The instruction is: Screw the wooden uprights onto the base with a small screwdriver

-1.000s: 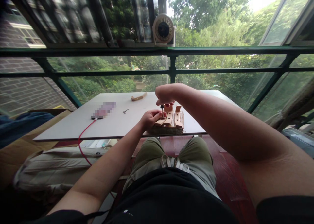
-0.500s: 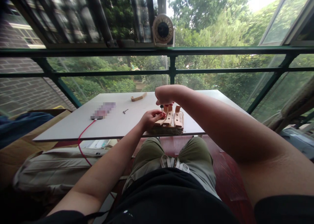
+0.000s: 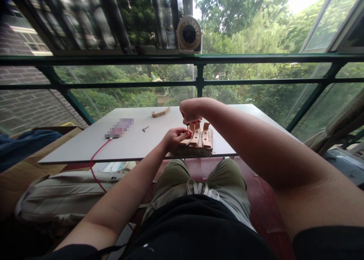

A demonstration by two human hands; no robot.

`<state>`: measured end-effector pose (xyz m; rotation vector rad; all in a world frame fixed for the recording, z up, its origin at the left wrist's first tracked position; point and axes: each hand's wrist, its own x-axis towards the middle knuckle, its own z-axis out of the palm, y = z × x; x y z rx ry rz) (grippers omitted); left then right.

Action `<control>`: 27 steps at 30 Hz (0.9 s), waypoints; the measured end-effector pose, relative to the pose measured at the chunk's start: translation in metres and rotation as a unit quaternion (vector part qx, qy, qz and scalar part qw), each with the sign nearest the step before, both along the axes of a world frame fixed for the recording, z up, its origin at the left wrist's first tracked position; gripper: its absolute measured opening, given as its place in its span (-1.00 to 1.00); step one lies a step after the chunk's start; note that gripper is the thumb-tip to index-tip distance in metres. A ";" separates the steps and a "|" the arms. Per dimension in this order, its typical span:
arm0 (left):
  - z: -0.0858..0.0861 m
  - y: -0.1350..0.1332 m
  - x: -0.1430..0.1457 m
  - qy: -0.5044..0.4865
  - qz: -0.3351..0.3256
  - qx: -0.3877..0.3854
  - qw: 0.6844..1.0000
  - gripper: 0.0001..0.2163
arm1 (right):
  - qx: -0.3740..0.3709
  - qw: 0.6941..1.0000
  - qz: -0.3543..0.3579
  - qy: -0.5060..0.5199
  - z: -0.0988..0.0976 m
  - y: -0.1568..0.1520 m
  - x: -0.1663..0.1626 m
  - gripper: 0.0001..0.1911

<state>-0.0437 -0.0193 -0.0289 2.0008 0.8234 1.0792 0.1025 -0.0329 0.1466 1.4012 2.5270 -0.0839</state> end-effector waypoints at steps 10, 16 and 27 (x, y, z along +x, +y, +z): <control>-0.003 0.001 0.002 -0.047 -0.005 -0.027 0.999 -0.68 | -0.007 0.999 -0.037 -0.030 0.003 -0.002 -0.004 -0.53; -0.002 0.000 0.002 -0.037 0.008 -0.025 0.999 -0.68 | -0.013 0.998 -0.049 -0.027 0.002 0.001 -0.003 -0.53; 0.004 -0.002 -0.001 0.012 0.035 0.011 0.999 -0.68 | 0.064 0.995 0.057 0.042 -0.004 0.003 0.008 -0.35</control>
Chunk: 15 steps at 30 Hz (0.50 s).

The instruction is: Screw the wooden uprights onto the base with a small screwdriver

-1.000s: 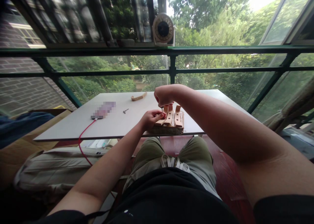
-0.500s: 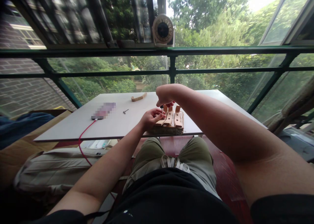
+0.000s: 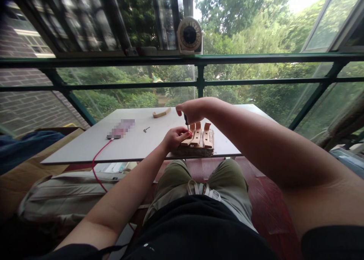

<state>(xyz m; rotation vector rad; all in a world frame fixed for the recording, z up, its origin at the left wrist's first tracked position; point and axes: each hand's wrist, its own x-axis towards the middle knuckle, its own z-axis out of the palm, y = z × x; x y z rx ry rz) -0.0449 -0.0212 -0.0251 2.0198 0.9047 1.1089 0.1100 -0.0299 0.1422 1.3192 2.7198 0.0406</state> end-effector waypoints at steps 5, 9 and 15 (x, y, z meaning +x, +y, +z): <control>-0.001 0.000 0.000 -0.001 -0.002 0.004 1.000 -0.67 | 0.005 0.999 0.037 -0.036 0.002 0.001 -0.003 -0.63; -0.003 0.000 0.001 -0.001 -0.008 0.001 1.000 -0.67 | 0.013 0.999 0.017 -0.045 0.000 0.002 -0.009 -0.72; -0.001 -0.001 0.001 0.010 -0.011 -0.004 1.000 -0.67 | -0.044 0.997 -0.035 -0.056 0.003 0.001 -0.012 -0.68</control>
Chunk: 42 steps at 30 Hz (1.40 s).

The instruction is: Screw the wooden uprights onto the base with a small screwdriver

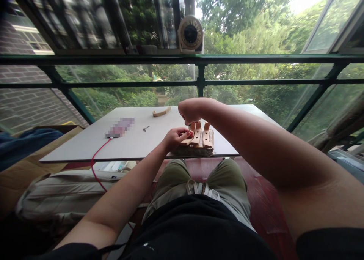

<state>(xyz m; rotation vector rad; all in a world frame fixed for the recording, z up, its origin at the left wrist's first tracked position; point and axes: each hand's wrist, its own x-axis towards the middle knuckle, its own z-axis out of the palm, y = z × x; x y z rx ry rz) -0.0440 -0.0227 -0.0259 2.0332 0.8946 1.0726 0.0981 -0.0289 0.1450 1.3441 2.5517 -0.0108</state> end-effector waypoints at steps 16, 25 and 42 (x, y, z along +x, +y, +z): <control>-0.001 0.001 0.003 -0.029 0.008 -0.007 1.000 -0.70 | -0.020 1.000 0.018 0.010 -0.001 0.006 0.004 -0.55; -0.001 0.000 0.002 -0.009 0.010 0.003 1.000 -0.69 | -0.057 0.997 -0.034 -0.041 0.007 -0.009 -0.005 -0.73; -0.006 0.003 0.004 -0.040 -0.010 -0.001 0.999 -0.69 | -0.056 0.996 -0.053 -0.052 0.005 0.000 -0.004 -0.62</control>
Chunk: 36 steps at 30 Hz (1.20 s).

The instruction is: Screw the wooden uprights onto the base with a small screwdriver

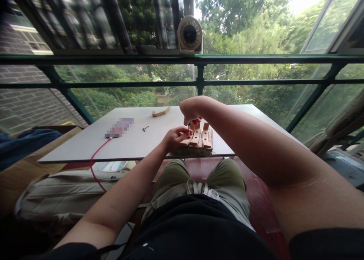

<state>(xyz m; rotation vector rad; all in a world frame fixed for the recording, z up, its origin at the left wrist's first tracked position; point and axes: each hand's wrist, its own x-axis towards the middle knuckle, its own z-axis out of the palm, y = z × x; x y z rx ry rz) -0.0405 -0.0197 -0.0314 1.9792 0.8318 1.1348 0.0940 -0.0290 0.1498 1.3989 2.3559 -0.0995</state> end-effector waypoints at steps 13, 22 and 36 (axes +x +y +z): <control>0.004 -0.003 -0.005 0.043 0.012 0.027 0.999 -0.69 | 0.058 0.995 0.067 0.042 0.005 -0.002 0.008 -0.67; 0.004 -0.003 -0.005 0.063 0.024 0.036 0.997 -0.68 | 0.035 0.998 0.039 0.019 0.006 0.002 0.007 -0.76; 0.007 -0.006 -0.004 0.094 0.042 0.057 0.993 -0.72 | 0.057 0.998 0.011 -0.005 -0.001 0.007 0.003 -0.54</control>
